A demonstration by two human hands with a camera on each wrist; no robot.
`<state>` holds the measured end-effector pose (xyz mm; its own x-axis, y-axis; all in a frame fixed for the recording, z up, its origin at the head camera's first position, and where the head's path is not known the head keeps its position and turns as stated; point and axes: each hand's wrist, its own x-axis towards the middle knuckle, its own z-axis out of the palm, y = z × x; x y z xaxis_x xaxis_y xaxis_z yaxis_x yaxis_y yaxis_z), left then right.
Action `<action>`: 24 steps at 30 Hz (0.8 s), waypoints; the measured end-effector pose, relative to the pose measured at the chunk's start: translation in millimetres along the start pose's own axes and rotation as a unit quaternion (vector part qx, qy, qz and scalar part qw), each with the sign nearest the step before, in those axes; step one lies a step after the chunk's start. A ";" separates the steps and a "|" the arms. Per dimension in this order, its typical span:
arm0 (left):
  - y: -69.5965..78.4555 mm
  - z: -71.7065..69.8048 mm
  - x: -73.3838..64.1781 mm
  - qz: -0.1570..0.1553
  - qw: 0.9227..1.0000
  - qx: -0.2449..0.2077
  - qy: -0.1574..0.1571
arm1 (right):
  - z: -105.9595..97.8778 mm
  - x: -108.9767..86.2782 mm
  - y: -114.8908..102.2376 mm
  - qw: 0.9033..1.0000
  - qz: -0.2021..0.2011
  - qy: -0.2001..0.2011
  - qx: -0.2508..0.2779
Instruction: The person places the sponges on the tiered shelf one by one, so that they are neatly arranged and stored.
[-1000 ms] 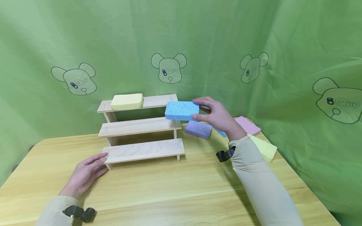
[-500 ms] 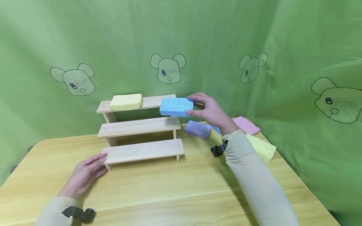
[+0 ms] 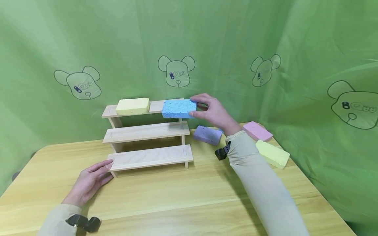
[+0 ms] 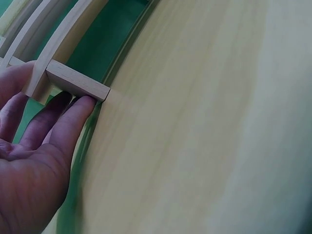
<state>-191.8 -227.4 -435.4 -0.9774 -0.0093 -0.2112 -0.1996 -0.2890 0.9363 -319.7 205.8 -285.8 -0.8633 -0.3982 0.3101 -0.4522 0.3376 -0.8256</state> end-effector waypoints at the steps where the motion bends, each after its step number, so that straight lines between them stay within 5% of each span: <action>1: -0.1 0.0 -0.2 0.000 1.000 0.000 0.000 | 0.1 1.3 -0.1 1.000 0.002 0.000 0.000; 24: -2.6 0.0 0.2 0.003 1.000 -0.003 0.005 | 11.6 32.4 -7.5 0.999 -0.004 -0.001 0.044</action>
<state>-191.4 -226.7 -437.8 -0.9778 -0.0203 -0.2088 -0.1937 -0.2940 0.9360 -341.7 180.5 -275.1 -0.8597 -0.4018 0.3155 -0.4373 0.2593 -0.8612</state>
